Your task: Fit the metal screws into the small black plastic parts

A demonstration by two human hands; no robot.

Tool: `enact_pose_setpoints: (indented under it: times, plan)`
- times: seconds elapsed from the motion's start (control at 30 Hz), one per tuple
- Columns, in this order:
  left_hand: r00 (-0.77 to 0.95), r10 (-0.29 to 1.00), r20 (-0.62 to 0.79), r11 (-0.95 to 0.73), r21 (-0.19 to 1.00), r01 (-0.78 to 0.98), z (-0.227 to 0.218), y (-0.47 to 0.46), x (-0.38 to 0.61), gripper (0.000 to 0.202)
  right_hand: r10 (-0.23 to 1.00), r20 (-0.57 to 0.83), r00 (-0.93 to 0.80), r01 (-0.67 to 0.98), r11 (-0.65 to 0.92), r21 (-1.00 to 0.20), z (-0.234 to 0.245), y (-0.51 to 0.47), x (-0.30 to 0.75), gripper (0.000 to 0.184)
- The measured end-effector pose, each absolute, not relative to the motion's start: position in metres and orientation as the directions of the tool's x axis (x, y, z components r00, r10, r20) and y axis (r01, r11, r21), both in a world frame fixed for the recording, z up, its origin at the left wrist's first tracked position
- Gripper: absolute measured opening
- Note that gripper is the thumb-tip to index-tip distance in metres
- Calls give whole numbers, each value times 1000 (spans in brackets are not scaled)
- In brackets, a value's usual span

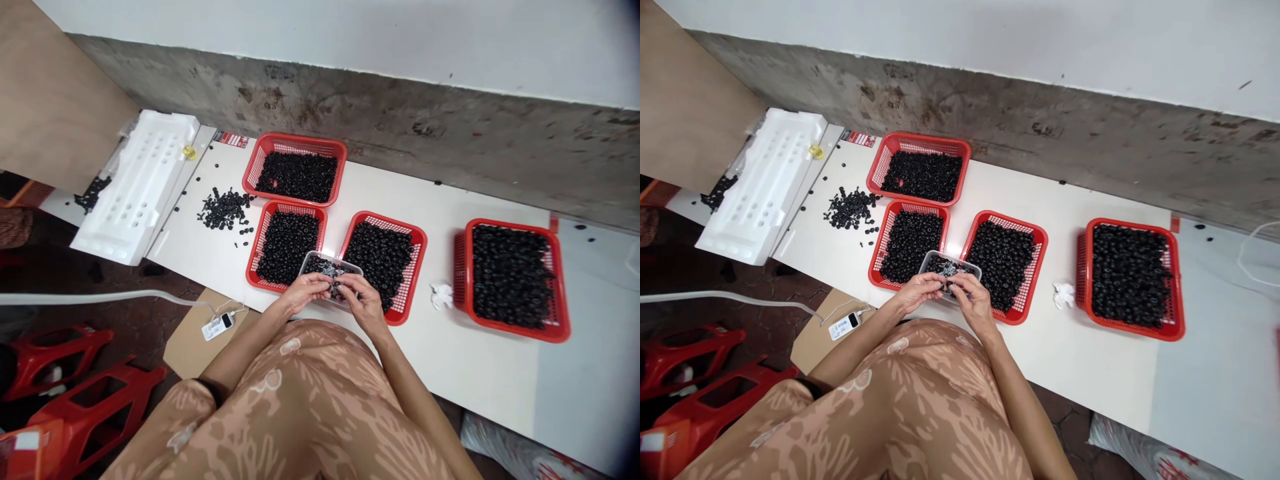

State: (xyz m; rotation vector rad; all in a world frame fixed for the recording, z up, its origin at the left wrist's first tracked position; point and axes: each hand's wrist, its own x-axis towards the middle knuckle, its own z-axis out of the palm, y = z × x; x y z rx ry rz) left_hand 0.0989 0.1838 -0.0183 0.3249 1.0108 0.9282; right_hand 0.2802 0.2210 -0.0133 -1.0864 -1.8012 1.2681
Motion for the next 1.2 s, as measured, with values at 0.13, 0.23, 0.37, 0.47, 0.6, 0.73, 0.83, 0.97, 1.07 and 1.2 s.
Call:
enact_pose_setpoints:
  times: [0.13, 0.23, 0.37, 0.47, 0.6, 0.73, 0.83, 0.97, 1.07, 1.2]
  plan:
    - [202, 799, -566, 585, 654, -480, -12, 185, 102, 40, 881, 80, -466, 239, 213, -947, -9, 220, 277, 23]
    - [190, 832, -522, 543, 691, -478, -13, 185, 104, 42, 866, 100, -491, 238, 244, -940, -8, 221, 276, 24]
    - [158, 853, -498, 501, 693, -519, -19, 183, 105, 45, 854, 140, -500, 235, 289, -928, -9, 220, 276, 24]
    - [127, 845, -519, 493, 666, -559, -20, 181, 108, 45, 850, 152, -504, 297, 336, -894, -13, 218, 277, 25]
    - [75, 823, -563, 487, 632, -603, -19, 179, 114, 45, 823, 184, -538, 489, 482, -727, -18, 213, 279, 30]
    - [65, 787, -613, 512, 592, -622, -19, 179, 118, 43, 786, 245, -567, 569, 589, -575, -23, 211, 278, 30]
    - [120, 779, -615, 555, 588, -589, -21, 179, 116, 40, 782, 285, -554, 581, 608, -540, -25, 210, 277, 29]
    - [165, 758, -631, 607, 589, -533, -23, 178, 115, 32, 777, 296, -556, 576, 617, -537, -25, 208, 276, 29]
    - [140, 770, -622, 589, 610, -530, -22, 179, 116, 29, 779, 259, -572, 584, 608, -538, -25, 208, 275, 30]
    - [101, 792, -602, 552, 636, -539, -21, 180, 118, 28, 785, 225, -577, 616, 600, -510, -25, 209, 272, 34]
